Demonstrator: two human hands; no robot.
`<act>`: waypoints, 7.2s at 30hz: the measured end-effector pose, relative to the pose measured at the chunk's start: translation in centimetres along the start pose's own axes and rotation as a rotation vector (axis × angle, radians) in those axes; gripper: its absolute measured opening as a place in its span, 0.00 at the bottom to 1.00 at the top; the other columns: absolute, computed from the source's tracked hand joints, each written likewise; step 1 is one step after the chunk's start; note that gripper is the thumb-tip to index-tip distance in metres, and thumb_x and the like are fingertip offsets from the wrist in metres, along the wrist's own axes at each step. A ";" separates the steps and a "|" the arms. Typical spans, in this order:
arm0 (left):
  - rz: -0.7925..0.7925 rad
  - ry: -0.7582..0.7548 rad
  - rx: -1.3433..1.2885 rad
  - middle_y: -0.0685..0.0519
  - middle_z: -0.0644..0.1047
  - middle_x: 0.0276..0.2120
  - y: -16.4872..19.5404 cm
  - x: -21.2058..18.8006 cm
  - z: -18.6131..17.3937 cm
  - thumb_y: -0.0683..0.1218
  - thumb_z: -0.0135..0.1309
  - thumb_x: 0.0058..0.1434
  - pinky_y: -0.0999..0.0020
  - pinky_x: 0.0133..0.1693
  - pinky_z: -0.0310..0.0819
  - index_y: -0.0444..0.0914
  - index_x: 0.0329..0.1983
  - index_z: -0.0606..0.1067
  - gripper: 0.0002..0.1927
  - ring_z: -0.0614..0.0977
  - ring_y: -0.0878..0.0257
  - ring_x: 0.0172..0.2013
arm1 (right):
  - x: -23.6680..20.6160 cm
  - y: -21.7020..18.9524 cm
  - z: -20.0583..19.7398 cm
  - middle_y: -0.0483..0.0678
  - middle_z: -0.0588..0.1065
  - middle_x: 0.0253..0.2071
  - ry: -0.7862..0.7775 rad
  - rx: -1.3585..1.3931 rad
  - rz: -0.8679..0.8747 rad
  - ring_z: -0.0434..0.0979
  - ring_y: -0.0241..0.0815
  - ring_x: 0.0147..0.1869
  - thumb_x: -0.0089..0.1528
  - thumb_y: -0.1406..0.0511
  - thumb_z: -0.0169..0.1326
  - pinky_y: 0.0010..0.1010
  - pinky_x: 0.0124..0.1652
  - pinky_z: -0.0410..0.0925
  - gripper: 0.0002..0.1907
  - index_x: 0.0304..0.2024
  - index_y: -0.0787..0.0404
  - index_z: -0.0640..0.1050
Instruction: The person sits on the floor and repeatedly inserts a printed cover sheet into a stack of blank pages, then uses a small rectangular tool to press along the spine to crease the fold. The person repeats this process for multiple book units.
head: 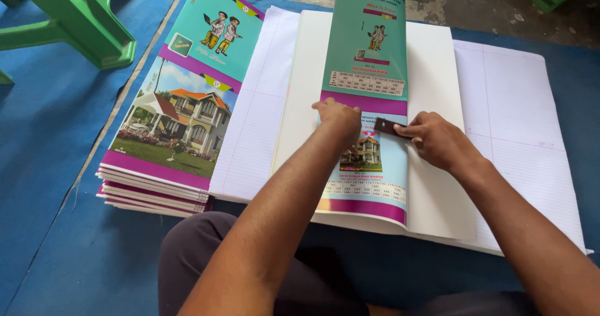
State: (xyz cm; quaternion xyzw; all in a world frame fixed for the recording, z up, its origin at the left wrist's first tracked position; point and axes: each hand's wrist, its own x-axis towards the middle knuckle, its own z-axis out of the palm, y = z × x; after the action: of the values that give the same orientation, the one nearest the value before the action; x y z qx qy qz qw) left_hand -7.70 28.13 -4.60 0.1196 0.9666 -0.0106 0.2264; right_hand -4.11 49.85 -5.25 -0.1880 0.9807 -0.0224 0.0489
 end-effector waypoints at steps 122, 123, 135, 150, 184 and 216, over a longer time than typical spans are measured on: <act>-0.088 -0.049 -0.075 0.51 0.44 0.78 -1.4 5.3 9.6 0.62 0.73 0.43 0.30 0.69 0.41 0.71 0.76 0.46 0.62 0.48 0.54 0.76 | -9.3 -3.3 9.4 0.54 0.82 0.35 0.033 0.024 -0.266 0.81 0.50 0.36 0.63 0.72 0.49 0.43 0.42 0.74 0.20 0.54 0.50 0.81; -0.085 -0.044 -0.080 0.50 0.44 0.78 -1.4 5.2 9.7 0.61 0.73 0.43 0.30 0.69 0.41 0.71 0.76 0.47 0.62 0.48 0.54 0.76 | -9.8 -3.4 9.5 0.53 0.82 0.37 0.037 0.020 -0.287 0.81 0.50 0.36 0.63 0.73 0.49 0.42 0.42 0.74 0.20 0.54 0.50 0.81; -0.076 0.074 -0.201 0.47 0.50 0.77 -1.3 3.5 10.4 0.56 0.75 0.46 0.29 0.66 0.48 0.62 0.75 0.56 0.56 0.53 0.52 0.75 | -13.8 -3.6 10.0 0.48 0.81 0.48 -0.073 -0.027 -0.346 0.81 0.47 0.45 0.61 0.70 0.52 0.36 0.47 0.74 0.21 0.56 0.49 0.79; -0.095 0.135 -0.186 0.48 0.53 0.76 -0.9 2.5 11.4 0.53 0.69 0.53 0.29 0.64 0.52 0.60 0.74 0.60 0.46 0.58 0.52 0.73 | -16.2 -4.0 9.3 0.50 0.81 0.48 -0.124 0.095 -0.348 0.81 0.49 0.48 0.56 0.76 0.53 0.37 0.48 0.73 0.27 0.58 0.53 0.77; -0.074 0.453 -0.482 0.51 0.58 0.73 -2.0 0.1 16.6 0.54 0.63 0.57 0.39 0.68 0.46 0.54 0.64 0.71 0.30 0.54 0.53 0.74 | -11.1 10.2 12.9 0.58 0.80 0.49 0.265 0.276 0.811 0.80 0.55 0.53 0.58 0.60 0.64 0.44 0.49 0.73 0.25 0.56 0.62 0.80; -0.078 0.432 -0.507 0.52 0.57 0.74 -2.1 0.1 16.7 0.54 0.60 0.60 0.41 0.69 0.42 0.53 0.66 0.69 0.30 0.52 0.55 0.74 | -7.2 -2.3 12.0 0.54 0.79 0.37 0.091 1.326 0.463 0.81 0.41 0.36 0.61 0.65 0.57 0.33 0.37 0.76 0.27 0.59 0.73 0.70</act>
State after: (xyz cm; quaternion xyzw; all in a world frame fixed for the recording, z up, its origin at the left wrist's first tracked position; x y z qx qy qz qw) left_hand -1.08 24.87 -19.68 0.0216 0.9679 0.2473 0.0385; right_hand 4.64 50.04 -16.38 0.0959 0.7761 -0.6125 0.1155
